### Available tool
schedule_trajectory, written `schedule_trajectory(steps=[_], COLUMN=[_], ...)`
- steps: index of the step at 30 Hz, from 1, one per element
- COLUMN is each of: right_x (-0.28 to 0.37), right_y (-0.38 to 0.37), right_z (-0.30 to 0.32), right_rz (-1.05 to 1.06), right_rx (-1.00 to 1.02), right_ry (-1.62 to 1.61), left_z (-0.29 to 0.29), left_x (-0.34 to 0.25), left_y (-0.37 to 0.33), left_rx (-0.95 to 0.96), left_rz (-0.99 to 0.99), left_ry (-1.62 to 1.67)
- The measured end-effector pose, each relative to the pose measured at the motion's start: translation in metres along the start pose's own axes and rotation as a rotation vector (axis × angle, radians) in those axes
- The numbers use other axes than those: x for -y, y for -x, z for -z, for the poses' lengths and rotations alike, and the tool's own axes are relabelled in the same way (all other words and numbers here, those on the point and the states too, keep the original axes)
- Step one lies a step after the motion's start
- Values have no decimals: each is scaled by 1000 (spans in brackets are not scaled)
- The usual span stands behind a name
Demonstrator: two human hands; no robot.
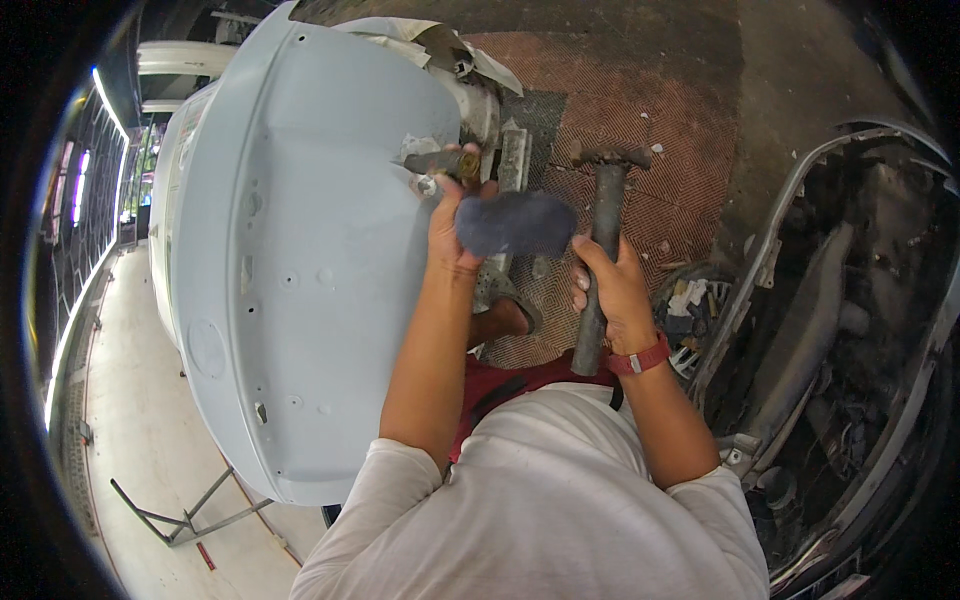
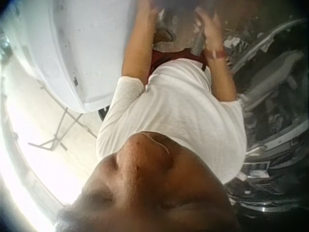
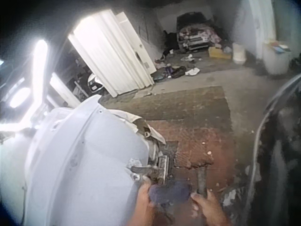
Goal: The person uses a hammer and a metal tool to repeatedly strike and pry at the underside of a detached car hood. The person works on the hood's edge and inner surface, removing material and adjusting the metal.
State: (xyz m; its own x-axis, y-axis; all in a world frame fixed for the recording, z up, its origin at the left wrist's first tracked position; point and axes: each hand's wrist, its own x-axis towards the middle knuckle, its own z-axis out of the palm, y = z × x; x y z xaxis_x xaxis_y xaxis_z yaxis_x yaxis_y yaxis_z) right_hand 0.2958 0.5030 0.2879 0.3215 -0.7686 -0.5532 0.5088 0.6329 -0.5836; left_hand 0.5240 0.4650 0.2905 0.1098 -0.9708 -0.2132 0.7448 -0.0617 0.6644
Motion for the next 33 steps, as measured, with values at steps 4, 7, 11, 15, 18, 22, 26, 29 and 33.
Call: schedule_trajectory(steps=[4, 7, 11, 15, 18, 22, 26, 29, 33], right_x=[-7, -10, -15, -15, -17, -19, -12, -2, 2], right_y=[0, 1, -1, 2, 6, 8, 10, 11, 13], right_z=[8, 8, 9, 4, -3, -9, -10, -7, -4], right_rz=[3, 9, 11, 11, 7, -1, 17, 62, 234], right_rx=[-49, -45, -32, -39, -15, 12, 0, -61, -236], right_ry=[-28, -26, -18, -19, -39, -39, -63, -108, -325], left_z=[17, 8, 7, -1, -6, 2, -15, -24, -17], left_x=[-4, 6, 5, -5, -5, 1, 11, 6, 10], left_y=[18, 19, 6, -1, -1, -6, -6, -5, -7], left_rx=[110, -62, -115, -126, -124, -107, -172, -186, -188], left_rz=[115, 162, 187, 219, 209, 165, 97, 111, 93], left_ry=[-251, -622, -570, -524, -483, -433, -407, -411, -416])
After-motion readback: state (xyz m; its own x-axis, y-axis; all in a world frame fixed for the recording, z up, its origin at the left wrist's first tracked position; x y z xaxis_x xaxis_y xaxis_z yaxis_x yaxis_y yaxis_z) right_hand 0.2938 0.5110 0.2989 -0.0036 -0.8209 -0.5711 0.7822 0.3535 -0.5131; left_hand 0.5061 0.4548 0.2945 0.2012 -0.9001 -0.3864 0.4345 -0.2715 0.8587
